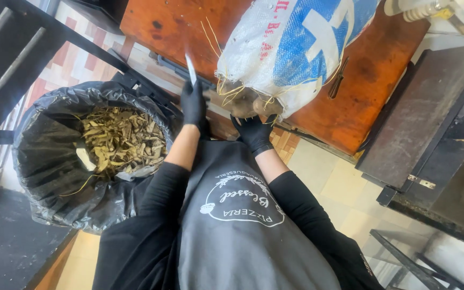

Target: Untie a sack of potatoes, remove a potato, and peel it over a trash bin.

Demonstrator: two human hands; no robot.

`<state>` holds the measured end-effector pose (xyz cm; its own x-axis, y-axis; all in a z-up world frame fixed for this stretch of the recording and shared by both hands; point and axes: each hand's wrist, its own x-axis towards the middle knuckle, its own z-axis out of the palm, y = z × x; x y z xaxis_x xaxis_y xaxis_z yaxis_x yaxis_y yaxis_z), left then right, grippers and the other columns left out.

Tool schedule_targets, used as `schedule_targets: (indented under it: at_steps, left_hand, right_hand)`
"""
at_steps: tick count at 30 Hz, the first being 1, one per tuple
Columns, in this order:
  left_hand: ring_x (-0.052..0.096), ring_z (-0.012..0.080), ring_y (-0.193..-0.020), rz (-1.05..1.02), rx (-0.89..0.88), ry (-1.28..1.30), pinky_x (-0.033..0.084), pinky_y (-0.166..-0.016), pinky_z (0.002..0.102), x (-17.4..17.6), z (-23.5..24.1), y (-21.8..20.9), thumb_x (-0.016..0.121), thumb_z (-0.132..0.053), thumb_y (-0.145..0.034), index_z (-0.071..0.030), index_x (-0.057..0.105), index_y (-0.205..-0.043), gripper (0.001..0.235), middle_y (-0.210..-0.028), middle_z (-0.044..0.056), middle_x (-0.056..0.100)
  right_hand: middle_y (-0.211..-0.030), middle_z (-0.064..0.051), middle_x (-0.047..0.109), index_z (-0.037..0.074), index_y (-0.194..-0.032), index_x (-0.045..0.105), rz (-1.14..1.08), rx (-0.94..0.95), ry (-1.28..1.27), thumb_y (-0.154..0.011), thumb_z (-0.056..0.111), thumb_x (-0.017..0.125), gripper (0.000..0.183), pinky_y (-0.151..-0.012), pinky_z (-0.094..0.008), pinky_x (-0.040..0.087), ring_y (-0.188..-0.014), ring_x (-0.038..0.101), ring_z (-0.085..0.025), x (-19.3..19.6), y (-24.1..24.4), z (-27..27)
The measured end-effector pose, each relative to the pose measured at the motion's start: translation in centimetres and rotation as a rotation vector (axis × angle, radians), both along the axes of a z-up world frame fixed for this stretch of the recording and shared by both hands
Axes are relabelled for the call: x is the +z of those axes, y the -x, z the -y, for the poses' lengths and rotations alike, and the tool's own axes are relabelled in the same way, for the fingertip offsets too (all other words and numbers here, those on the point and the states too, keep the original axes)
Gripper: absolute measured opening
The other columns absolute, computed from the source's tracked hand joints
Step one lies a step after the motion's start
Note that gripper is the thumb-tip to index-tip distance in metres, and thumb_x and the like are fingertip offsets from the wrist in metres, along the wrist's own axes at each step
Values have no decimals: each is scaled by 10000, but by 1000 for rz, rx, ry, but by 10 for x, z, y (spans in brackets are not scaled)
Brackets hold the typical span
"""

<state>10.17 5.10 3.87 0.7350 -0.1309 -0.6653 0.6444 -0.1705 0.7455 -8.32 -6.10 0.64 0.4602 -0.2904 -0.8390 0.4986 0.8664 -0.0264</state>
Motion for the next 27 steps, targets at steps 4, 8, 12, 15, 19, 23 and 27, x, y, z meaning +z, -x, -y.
schedule_targets:
  at_steps: [4, 8, 12, 15, 19, 23, 27]
  left_hand:
    - [576, 296, -1338, 387, -216, -2, 482, -1060, 363, 20, 19, -28, 611, -295, -976, -77, 352, -1521, 641, -1502, 165, 527]
    - [477, 468, -1356, 386, -87, 77, 482, -1121, 518, 53, 4, 8, 638, -46, -897, -18, 437, -1467, 604, -1441, 285, 468]
    - [528, 439, -1285, 762, -425, 19, 549, -1012, 462, 113, -10, 47, 737, -12, -784, -78, 521, -1391, 648, -1362, 189, 483]
    - [586, 388, -1227, 951, -415, -205, 589, -958, 474, 83, 10, 54, 834, -215, -791, -136, 587, -1315, 585, -1303, 150, 498]
    - [649, 311, -1114, 1097, -389, -248, 596, -887, 403, 55, 16, 42, 857, -294, -816, -182, 653, -1209, 457, -1242, 68, 586]
    - [674, 243, -1087, 1173, -440, -276, 602, -845, 363, 42, 12, 36, 784, -224, -842, -254, 696, -1098, 273, -1228, -27, 644]
    - [730, 245, -860, 1084, -363, -196, 631, -724, 373, 56, 10, 27, 689, -157, -935, -278, 666, -1019, 149, -972, -41, 719]
  right_hand:
    - [-1572, -152, 455, 103, -1470, 475, 96, 112, 20, -827, 625, 593, 837, -1133, -594, 346, -1379, 438, -381, 9, 4, 6]
    - [-1367, -99, 589, 138, -1316, 620, 58, 99, 42, -809, 715, 657, 769, -1162, -713, 296, -1388, 481, -399, 7, -2, 9]
    - [-1442, -94, 545, 150, -1393, 571, 91, 104, 85, -852, 737, 590, 799, -1201, -701, 246, -1443, 429, -380, -13, 7, 12]
    - [-1517, -98, 498, 151, -1473, 513, 152, 76, 132, -896, 752, 513, 833, -1239, -680, 211, -1483, 384, -371, -31, 15, 7]
    - [-1483, -86, 560, 163, -1394, 598, 121, 103, 118, -867, 705, 590, 756, -1224, -709, 220, -1444, 446, -386, -52, 21, 5]
    - [-1417, -131, 612, 100, -1365, 602, -105, 484, 454, -871, 635, 604, 727, -1165, -645, 308, -1358, 523, -391, -45, 15, 7]
    - [-1375, -156, 628, 23, -1451, 435, -1113, 1744, 1838, -998, 537, 490, 687, -1020, -382, 441, -1223, 597, -295, 13, -16, 3]
